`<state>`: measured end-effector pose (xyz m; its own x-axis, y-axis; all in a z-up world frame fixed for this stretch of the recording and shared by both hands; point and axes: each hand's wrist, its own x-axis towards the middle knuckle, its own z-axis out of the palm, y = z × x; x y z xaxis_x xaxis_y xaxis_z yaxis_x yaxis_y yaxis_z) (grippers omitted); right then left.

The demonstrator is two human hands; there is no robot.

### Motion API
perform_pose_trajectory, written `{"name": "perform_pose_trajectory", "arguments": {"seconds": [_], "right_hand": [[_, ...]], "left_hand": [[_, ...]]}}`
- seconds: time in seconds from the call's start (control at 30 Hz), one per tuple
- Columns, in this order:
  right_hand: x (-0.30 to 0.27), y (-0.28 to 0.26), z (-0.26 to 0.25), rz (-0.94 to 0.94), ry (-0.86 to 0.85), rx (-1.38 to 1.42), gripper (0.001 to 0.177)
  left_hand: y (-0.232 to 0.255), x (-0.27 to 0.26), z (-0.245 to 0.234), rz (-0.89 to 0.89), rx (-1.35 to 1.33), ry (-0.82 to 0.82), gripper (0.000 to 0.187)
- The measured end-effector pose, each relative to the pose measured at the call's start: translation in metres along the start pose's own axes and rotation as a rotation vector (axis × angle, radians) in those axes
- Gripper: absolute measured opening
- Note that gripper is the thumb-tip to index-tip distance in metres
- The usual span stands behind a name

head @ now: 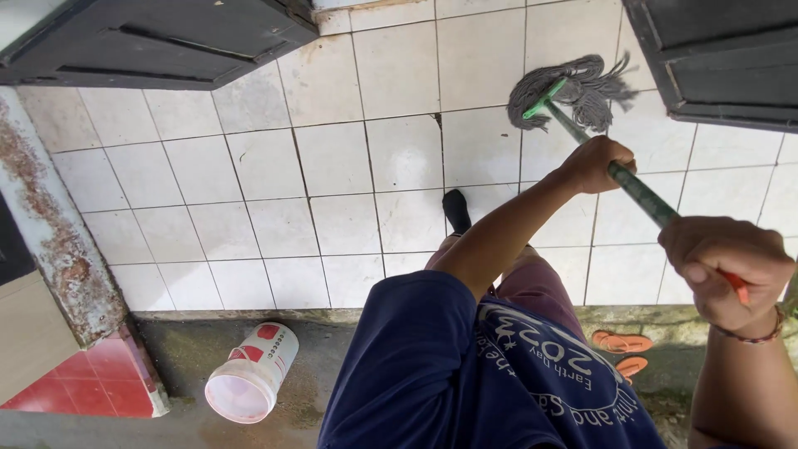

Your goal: Mop the tiled floor and threshold of an entryway using a mop and a bucket of water.

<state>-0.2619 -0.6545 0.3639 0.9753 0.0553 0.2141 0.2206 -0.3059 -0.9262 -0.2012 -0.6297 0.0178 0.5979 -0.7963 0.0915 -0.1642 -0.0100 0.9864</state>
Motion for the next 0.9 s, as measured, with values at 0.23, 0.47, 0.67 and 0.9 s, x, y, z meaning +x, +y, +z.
{"name": "perform_pose_trajectory", "arguments": {"seconds": [0.23,0.47,0.67,0.9], "right_hand": [[0.018,0.045,0.090,-0.186,-0.216,0.341,0.023],[0.020,0.157,0.218,-0.190,-0.302,0.417,0.036],[0.004,0.175,0.132,-0.153,-0.137,0.412,0.039],[-0.096,0.139,-0.038,-0.243,0.265,0.288,0.053]], "left_hand": [[0.002,-0.128,-0.166,0.055,0.269,0.358,0.022],[-0.103,-0.229,-0.291,-0.119,0.707,0.550,0.041],[-0.134,-0.157,-0.239,-0.178,0.795,0.490,0.044],[-0.093,0.010,-0.015,0.014,0.644,0.458,0.043]]}}
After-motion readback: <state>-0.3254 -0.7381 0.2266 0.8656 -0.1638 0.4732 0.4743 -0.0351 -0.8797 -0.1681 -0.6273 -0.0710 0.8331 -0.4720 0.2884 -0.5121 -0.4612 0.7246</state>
